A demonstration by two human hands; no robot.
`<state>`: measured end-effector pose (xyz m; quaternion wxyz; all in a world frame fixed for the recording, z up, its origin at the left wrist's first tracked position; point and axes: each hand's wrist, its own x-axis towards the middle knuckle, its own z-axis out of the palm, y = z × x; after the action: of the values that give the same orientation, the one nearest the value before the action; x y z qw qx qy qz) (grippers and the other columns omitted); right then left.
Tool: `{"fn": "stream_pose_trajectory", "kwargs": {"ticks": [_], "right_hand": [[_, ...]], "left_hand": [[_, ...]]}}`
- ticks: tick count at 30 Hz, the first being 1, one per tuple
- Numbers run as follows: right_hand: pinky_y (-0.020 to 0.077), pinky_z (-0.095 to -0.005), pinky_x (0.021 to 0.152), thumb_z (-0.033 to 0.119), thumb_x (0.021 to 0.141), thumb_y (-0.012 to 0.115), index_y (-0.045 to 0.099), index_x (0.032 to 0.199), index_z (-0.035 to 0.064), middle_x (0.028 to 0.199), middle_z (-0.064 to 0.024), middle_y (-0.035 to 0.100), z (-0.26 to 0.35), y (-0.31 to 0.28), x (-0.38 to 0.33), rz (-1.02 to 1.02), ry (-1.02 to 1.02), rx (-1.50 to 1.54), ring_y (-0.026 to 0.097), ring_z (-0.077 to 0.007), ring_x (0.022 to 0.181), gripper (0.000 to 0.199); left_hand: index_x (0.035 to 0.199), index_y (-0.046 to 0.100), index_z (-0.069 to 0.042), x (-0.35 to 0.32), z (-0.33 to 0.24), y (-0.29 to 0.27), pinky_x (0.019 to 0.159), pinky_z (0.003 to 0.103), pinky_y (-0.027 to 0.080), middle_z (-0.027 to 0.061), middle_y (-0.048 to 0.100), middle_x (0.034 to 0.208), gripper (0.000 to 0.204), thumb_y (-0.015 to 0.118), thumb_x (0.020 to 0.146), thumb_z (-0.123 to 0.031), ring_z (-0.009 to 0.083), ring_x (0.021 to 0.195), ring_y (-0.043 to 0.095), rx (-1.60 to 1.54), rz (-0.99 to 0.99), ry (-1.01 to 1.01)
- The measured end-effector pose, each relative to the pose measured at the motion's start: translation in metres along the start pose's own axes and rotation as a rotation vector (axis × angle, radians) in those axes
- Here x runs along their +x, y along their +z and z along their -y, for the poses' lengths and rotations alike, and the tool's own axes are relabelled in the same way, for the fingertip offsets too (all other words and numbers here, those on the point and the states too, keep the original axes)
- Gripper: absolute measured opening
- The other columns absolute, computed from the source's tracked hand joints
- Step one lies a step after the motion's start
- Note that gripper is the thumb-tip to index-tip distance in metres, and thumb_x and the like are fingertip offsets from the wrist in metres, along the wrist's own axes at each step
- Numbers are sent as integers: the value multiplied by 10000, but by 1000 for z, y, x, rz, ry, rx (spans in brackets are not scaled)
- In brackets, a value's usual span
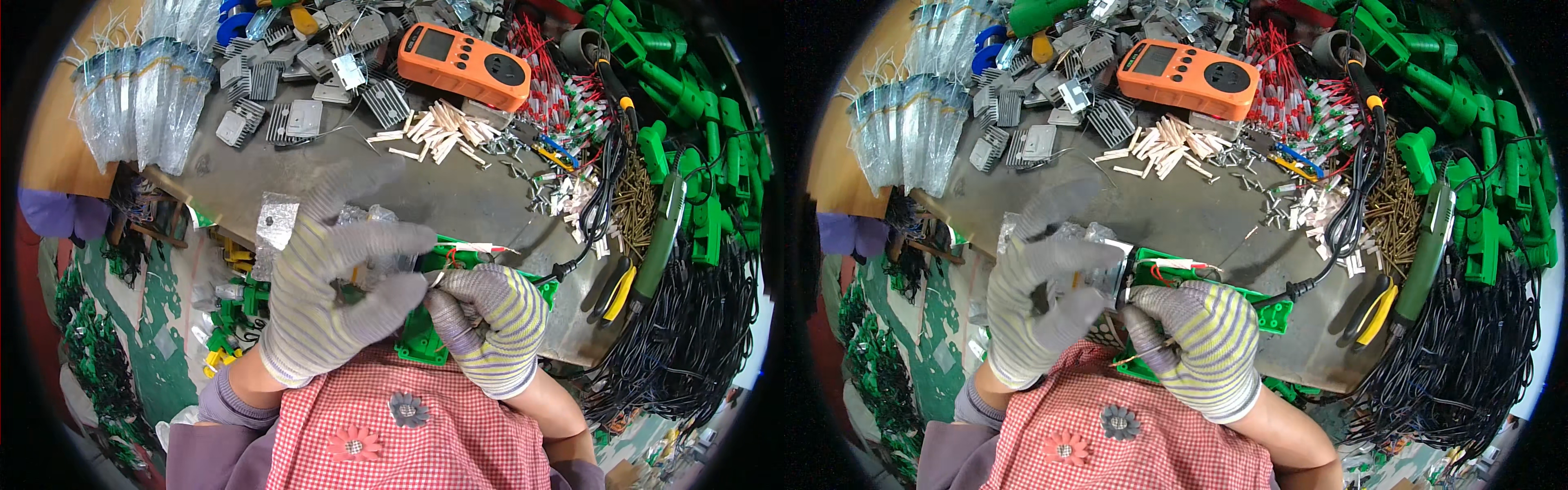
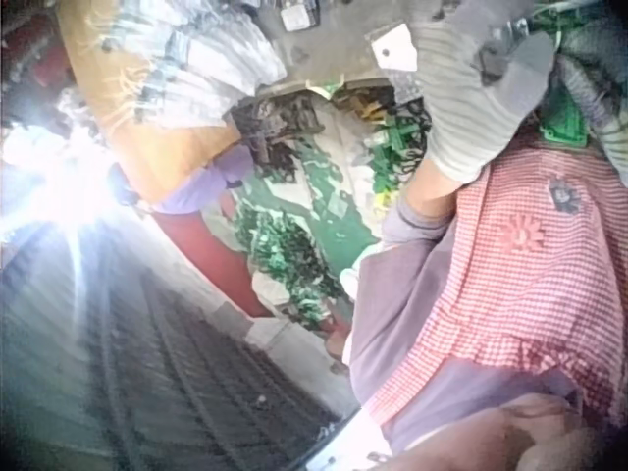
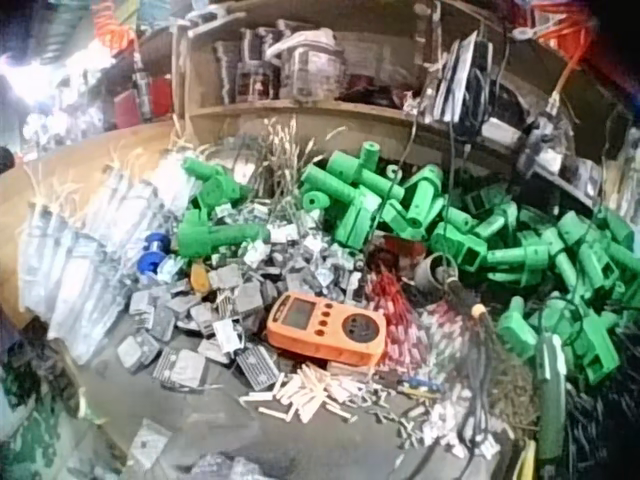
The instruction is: Assembling the internal components, including wiring and soldering, into the plastic housing of a handheld power tool.
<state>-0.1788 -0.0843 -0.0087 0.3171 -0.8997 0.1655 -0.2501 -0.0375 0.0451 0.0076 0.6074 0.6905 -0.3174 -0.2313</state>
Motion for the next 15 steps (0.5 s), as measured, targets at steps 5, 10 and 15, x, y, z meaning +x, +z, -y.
{"fn": "stream_pose_trajectory", "kwargs": {"ticks": [5,10,15], "right_hand": [[456,-419,589,224,802,786,725,953,140,705,-57,617,-3,-2,1,-26,19,132,607,-294,634,184],[487,-344,611,137,795,831,695,988,77,832,-77,678,-1,-10,2,82,-29,65,619,-231,641,243],[433,-417,555,249,791,783,719,927,139,640,-59,564,-2,-8,5,15,-13,130,582,-284,596,186]], "left_hand": [[914,779,-53,6,-1,2,872,303,514,189,540,1413,170,799,780,-156,204,1066,647,207,117,209],[919,775,-116,5,-3,5,921,343,524,168,555,1394,165,802,757,-121,258,1208,588,134,124,115],[850,748,-98,8,-5,11,911,359,511,193,611,1308,109,779,748,-117,284,1139,620,111,101,98]]}}
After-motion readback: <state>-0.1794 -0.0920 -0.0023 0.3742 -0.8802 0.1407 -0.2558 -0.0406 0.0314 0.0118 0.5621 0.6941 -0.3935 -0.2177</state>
